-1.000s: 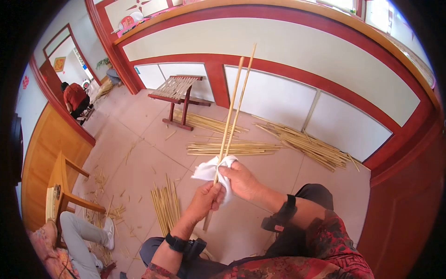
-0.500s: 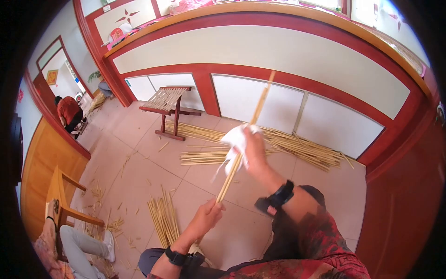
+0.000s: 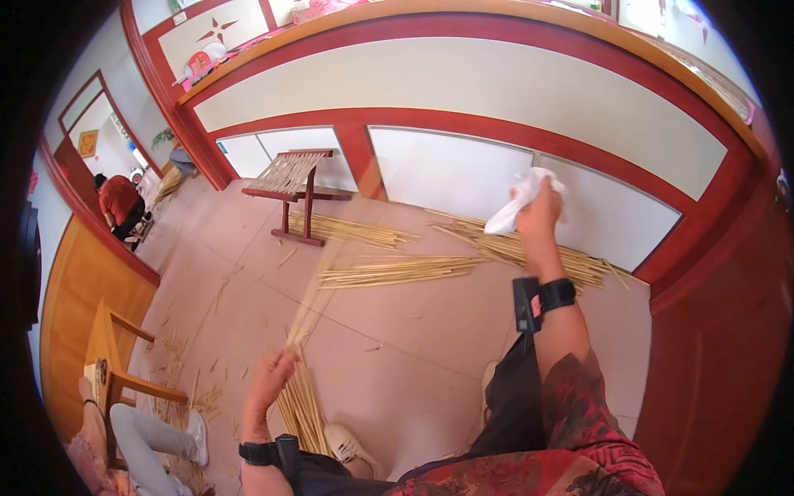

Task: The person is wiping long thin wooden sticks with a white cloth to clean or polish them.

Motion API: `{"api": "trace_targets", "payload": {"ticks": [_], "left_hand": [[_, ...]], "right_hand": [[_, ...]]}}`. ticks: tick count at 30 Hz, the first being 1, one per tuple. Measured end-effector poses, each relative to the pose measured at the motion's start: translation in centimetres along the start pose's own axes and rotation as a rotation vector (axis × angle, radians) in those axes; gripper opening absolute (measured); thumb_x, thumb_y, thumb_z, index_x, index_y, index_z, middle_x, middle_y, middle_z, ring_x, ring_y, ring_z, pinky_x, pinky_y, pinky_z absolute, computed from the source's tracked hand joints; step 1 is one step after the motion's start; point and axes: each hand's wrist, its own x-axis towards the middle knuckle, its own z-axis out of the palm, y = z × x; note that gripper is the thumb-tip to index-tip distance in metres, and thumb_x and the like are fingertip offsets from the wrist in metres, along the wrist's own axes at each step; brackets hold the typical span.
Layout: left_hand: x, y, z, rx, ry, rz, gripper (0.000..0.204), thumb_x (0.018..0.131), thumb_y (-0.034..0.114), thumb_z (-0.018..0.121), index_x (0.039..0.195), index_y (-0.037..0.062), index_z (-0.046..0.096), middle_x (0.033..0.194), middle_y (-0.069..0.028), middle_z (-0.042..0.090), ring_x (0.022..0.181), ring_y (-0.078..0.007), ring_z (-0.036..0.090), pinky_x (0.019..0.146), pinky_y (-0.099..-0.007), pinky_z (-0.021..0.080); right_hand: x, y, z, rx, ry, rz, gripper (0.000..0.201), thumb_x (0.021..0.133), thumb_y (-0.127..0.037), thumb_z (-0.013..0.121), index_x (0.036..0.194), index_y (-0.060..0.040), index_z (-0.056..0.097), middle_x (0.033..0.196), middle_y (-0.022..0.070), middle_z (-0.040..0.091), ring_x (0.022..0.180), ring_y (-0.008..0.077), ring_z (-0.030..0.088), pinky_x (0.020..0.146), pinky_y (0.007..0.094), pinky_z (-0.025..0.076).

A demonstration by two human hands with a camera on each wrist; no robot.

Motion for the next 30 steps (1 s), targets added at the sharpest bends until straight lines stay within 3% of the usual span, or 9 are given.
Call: {"api": "trace_targets", "payload": {"ticks": [2, 5, 9, 13, 15, 19, 22, 27, 30], "left_hand": [[0.6, 2.1, -0.6, -0.389, 0.17, -0.243, 0.017, 0.083, 0.02, 0.049, 0.079, 0.0047, 0.053, 0.053, 0.0034, 0.042, 0.043, -0.0035, 0.035, 0.039, -0.0178, 0.029], [2.0, 4.9, 1.8, -0.591, 0.273, -0.256, 0.018, 0.084, 0.022, 0.048, 0.079, 0.005, 0.053, 0.054, 0.0038, 0.043, 0.039, -0.0014, 0.033, 0.035, -0.0156, 0.026], [3.1, 7.3, 4.4, -0.702, 0.159, -0.111, 0.014, 0.083, 0.018, 0.051, 0.083, 0.0044, 0.054, 0.057, 0.004, 0.046, 0.039, -0.0009, 0.032, 0.034, -0.0154, 0.024], [3.8, 8.2, 5.7, -0.647, 0.114, -0.1, 0.015, 0.08, 0.018, 0.057, 0.087, 0.0049, 0.055, 0.058, 0.0058, 0.045, 0.041, -0.0008, 0.03, 0.037, -0.0159, 0.026], [4.1, 8.5, 6.3, -0.587, 0.208, -0.013, 0.017, 0.078, 0.017, 0.06, 0.09, 0.0056, 0.056, 0.059, 0.0072, 0.041, 0.047, -0.0004, 0.03, 0.041, -0.0167, 0.027], [4.1, 9.0, 6.8, -0.49, 0.222, -0.025, 0.016, 0.077, 0.015, 0.061, 0.089, 0.0057, 0.056, 0.06, 0.0069, 0.041, 0.052, -0.0013, 0.031, 0.045, -0.0181, 0.028], [4.7, 7.9, 7.9, -0.485, 0.259, 0.087, 0.015, 0.076, 0.015, 0.062, 0.086, 0.0063, 0.055, 0.056, 0.0089, 0.035, 0.049, -0.001, 0.028, 0.043, -0.0171, 0.023], [4.2, 8.4, 7.3, -0.373, 0.288, -0.029, 0.013, 0.075, 0.01, 0.061, 0.073, 0.0053, 0.049, 0.057, 0.0054, 0.037, 0.05, -0.0035, 0.03, 0.044, -0.0192, 0.026], [4.3, 7.7, 7.3, -0.116, 0.415, 0.214, 0.013, 0.075, 0.01, 0.06, 0.074, 0.0032, 0.049, 0.061, 0.0008, 0.041, 0.052, -0.0066, 0.034, 0.047, -0.0222, 0.031]], "right_hand": [[-3.2, 0.6, 2.2, -0.016, -0.054, 0.192, 0.032, 0.086, -0.029, 0.042, 0.106, -0.004, 0.044, 0.1, 0.0094, 0.05, 0.09, 0.0244, 0.049, 0.075, 0.042, 0.042], [-8.2, 1.1, 5.0, 0.021, -0.505, 0.478, 0.033, 0.086, -0.027, 0.043, 0.108, -0.0029, 0.043, 0.099, 0.0093, 0.051, 0.091, 0.0233, 0.049, 0.078, 0.0394, 0.041], [-12.0, 4.1, 5.1, -0.075, -0.685, 0.65, 0.03, 0.084, -0.02, 0.043, 0.108, -0.0024, 0.044, 0.1, 0.0085, 0.051, 0.09, 0.0207, 0.049, 0.079, 0.0359, 0.04], [-15.7, 6.7, 4.5, -0.508, -0.959, 0.549, 0.03, 0.076, -0.003, 0.042, 0.105, -0.0008, 0.047, 0.098, 0.0062, 0.05, 0.088, 0.0159, 0.048, 0.078, 0.0296, 0.039], [-17.3, 8.3, 3.7, -0.909, -1.288, 0.105, 0.032, 0.075, -0.002, 0.043, 0.107, 0.0001, 0.046, 0.097, 0.0046, 0.048, 0.088, 0.0132, 0.046, 0.078, 0.0276, 0.038], [-21.3, 9.0, 4.6, -1.02, -1.282, -0.036, 0.031, 0.076, -0.002, 0.042, 0.106, 0.0003, 0.045, 0.099, 0.0065, 0.048, 0.091, 0.0145, 0.045, 0.08, 0.0288, 0.037], [-22.2, 8.2, 5.9, -0.806, -1.139, 0.307, 0.036, 0.074, 0.005, 0.039, 0.109, 0.0008, 0.043, 0.102, 0.0172, 0.048, 0.101, 0.0258, 0.045, 0.086, 0.0333, 0.035], [-20.3, 9.9, 4.3, -1.122, -1.228, -0.275, 0.027, 0.078, 0.0, 0.042, 0.104, 0.002, 0.046, 0.1, 0.0198, 0.051, 0.095, 0.0304, 0.049, 0.082, 0.0374, 0.038], [-18.8, 11.1, 3.4, -1.204, -1.188, -0.218, 0.024, 0.078, -0.001, 0.043, 0.101, 0.0028, 0.047, 0.1, 0.0214, 0.051, 0.095, 0.0332, 0.047, 0.083, 0.0382, 0.037]]}}
